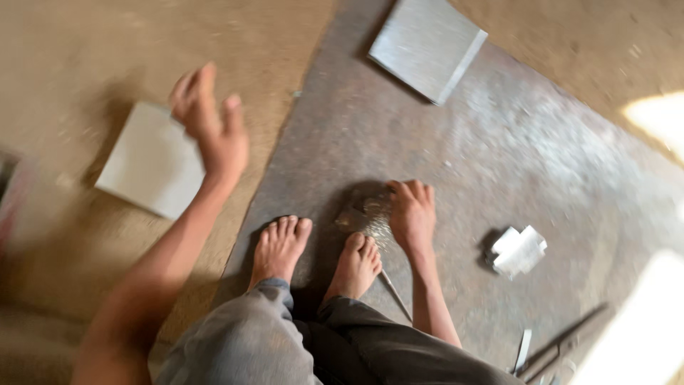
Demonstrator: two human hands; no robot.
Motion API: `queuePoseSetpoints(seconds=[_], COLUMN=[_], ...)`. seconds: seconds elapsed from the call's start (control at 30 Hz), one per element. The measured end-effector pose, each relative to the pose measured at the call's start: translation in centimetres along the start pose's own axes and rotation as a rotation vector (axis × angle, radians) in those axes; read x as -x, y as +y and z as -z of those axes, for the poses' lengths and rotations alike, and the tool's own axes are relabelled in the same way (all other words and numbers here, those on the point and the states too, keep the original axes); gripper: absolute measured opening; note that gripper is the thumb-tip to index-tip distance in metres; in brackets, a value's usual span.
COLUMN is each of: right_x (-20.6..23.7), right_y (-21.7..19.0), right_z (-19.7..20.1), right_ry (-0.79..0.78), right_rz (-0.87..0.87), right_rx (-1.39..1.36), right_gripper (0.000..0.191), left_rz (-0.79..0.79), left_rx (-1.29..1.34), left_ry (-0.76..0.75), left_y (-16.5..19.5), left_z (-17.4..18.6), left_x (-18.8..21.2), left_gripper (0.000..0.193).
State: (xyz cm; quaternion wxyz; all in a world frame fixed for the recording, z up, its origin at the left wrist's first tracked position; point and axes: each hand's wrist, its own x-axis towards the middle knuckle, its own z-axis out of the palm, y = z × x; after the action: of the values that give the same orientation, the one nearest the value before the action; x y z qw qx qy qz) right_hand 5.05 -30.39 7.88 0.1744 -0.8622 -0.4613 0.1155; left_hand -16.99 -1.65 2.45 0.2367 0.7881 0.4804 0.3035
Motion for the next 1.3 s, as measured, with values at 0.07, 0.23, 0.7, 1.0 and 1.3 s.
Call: queuePoseSetpoints(seconds=[0.07, 0.23, 0.7, 1.0, 1.3], right_x=[0.0, 0.0, 5.4, 9.8, 2.7], right_y=[-1.1, -3.4, -0.9, 3.5, 5.8], right_z=[0.2, 1.6, 2.7, -1.4, -2.8], right_ry=[-0.002, -0.015, 0.294, 0.133, 0.381], right_rz=[-0.034, -0.137, -0.151, -0.449, -0.208], right_rx=[0.009, -0.009, -0.277, -0.288, -0.018], right_gripper=[0.029, 0.032, 0.035, 0.010, 0.015], left_rz=[-0.233, -0.247, 0.292, -0.375, -0.432], left_rx=[0.161, -0.035, 0.623, 0.350, 0.343], left_ry=[-0.033, -0.199, -1.088, -0.771, -0.487], left_y=[4.5, 13.4, 9.0, 9.5, 12.0], left_z=[-6.9, -20.7, -5.4, -3.9, -7.9], left_x=[-3.8, -9.1, 10.2, 10.0, 6.1], left_gripper=[0.048, 0.074, 0.028, 0.023, 0.035])
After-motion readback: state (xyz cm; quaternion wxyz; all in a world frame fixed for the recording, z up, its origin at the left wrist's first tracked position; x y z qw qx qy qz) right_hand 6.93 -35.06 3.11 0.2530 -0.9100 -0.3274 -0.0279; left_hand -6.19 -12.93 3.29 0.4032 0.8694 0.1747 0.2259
